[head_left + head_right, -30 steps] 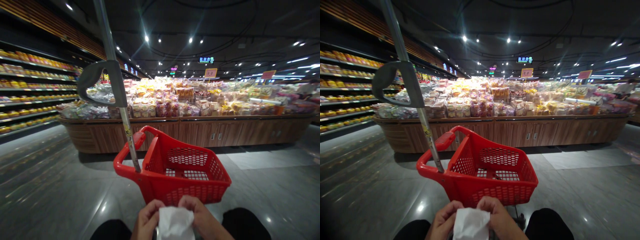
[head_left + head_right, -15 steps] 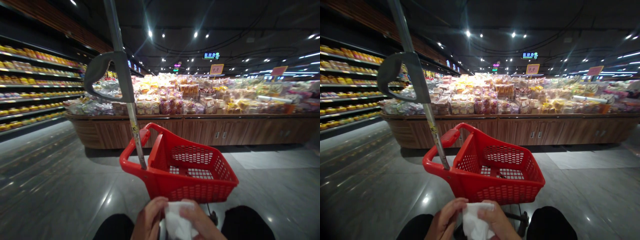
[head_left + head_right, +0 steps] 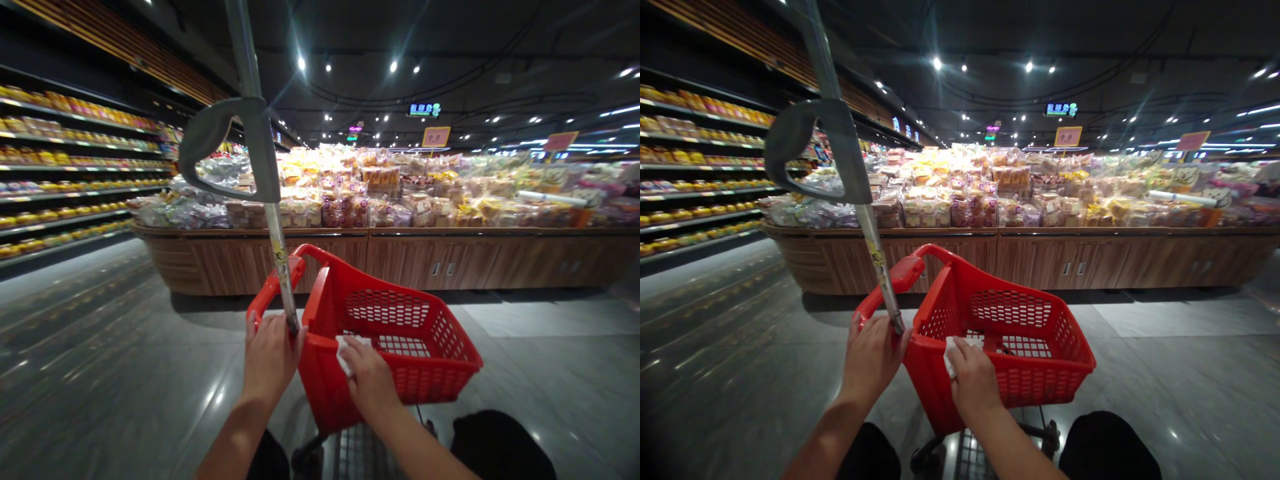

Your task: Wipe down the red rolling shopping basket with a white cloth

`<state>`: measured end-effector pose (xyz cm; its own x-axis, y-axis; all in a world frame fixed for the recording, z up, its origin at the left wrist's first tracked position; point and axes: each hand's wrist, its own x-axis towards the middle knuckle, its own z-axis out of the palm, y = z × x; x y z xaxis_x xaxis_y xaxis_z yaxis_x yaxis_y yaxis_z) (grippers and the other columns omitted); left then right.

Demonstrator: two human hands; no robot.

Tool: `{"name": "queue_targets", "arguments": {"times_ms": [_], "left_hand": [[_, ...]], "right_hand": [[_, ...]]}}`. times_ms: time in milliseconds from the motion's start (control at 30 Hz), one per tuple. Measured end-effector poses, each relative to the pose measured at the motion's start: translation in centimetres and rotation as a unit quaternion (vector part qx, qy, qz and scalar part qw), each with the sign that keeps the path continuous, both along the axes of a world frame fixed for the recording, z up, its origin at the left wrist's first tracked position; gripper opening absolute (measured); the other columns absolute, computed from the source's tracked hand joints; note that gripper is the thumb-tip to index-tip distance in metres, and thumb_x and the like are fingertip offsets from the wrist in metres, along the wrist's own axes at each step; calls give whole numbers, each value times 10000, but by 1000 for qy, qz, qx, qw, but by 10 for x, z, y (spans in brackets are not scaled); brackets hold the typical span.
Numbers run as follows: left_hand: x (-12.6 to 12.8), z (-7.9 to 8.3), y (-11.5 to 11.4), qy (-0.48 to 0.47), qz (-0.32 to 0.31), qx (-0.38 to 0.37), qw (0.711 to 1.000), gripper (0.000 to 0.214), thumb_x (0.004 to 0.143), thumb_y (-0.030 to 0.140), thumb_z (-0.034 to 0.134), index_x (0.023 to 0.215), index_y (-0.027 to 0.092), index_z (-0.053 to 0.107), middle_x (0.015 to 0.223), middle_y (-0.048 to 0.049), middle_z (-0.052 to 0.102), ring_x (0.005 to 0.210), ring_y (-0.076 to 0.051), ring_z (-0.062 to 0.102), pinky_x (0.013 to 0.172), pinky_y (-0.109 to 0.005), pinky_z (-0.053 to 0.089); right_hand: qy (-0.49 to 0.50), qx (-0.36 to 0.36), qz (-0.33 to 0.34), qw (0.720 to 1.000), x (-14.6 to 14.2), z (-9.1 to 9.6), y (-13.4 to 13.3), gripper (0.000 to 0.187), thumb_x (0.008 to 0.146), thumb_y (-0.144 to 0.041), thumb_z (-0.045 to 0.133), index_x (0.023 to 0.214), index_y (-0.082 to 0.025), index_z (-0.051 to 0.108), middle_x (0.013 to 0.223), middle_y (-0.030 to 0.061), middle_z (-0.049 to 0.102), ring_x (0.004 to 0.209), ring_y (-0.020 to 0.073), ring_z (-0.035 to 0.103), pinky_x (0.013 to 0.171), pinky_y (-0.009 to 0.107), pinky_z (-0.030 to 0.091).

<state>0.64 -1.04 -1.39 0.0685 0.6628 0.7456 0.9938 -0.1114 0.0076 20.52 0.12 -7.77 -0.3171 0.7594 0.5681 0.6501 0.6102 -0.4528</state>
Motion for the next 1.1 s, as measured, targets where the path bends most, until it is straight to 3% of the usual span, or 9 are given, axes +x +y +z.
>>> {"name": "queue_targets", "arguments": {"times_ms": [100, 200, 400, 533, 733, 867, 1033, 1100], "left_hand": [[6, -3, -1, 7, 15, -13, 1000, 228, 850, 347, 421, 889, 165, 552, 826, -58, 634, 866, -235, 566, 1017, -510, 239], [6, -4, -1, 14, 18, -21, 1000, 239, 859, 351, 405, 887, 163, 550, 816, -53, 629, 857, -235, 557, 1017, -508, 229], [4, -5, 1, 15, 27, -23, 999, 245, 860, 343, 407, 928, 156, 550, 830, -55, 624, 871, -242, 549, 1012, -500, 227], [5, -6, 0, 13, 20, -26, 999, 209, 843, 306, 421, 917, 160, 552, 826, -55, 619, 866, -245, 547, 1007, -501, 229], [5, -7, -1, 8, 11, -25, 1000, 199, 847, 307, 416, 905, 167, 545, 836, -55, 626, 878, -240, 546, 1020, -498, 213], [4, -7, -1, 6, 19, -29, 999, 209, 853, 336, 410, 862, 173, 540, 813, -51, 619, 866, -237, 543, 1022, -503, 214], [5, -5, 0, 10, 21, -35, 999, 192, 857, 321, 402, 849, 178, 532, 802, -43, 612, 848, -232, 542, 1014, -507, 221], [5, -5, 0, 15, 22, -34, 999, 197, 857, 326, 406, 850, 176, 534, 799, -46, 611, 848, -234, 543, 1010, -505, 228]], "right_hand": [[27, -21, -5, 999, 2, -23, 0, 476, 693, 8, 451, 1069, -231, 617, 1332, 73, 492, 1137, 233, 531, 953, 401, 423], [56, -6, 10, 998, 5, -29, 2, 440, 749, -6, 407, 1072, -211, 625, 1280, 87, 542, 1115, 208, 557, 953, 380, 440], [95, 27, 78, 992, -32, 4, 3, 456, 728, 14, 388, 1094, -131, 619, 1164, 125, 621, 1088, 205, 574, 958, 372, 445], [126, 21, 84, 988, -46, 18, 1, 474, 730, 12, 387, 1121, -148, 601, 1100, 109, 651, 1052, 195, 586, 947, 373, 450], [85, -1, 41, 996, -18, 12, 0, 411, 737, 9, 409, 1046, -166, 616, 1001, 92, 666, 952, 197, 602, 872, 352, 468], [70, -19, 1, 997, 3, 24, 5, 336, 754, -9, 423, 957, -181, 629, 859, 69, 664, 819, 191, 599, 754, 317, 476], [78, 97, -19, 992, 4, 47, 11, 356, 737, 5, 453, 972, -199, 626, 1136, 69, 621, 1040, 236, 504, 922, 421, 368], [45, 89, 14, 995, -4, 44, 9, 328, 725, -9, 502, 951, -210, 629, 1169, 53, 609, 1032, 243, 499, 912, 426, 363]]}}
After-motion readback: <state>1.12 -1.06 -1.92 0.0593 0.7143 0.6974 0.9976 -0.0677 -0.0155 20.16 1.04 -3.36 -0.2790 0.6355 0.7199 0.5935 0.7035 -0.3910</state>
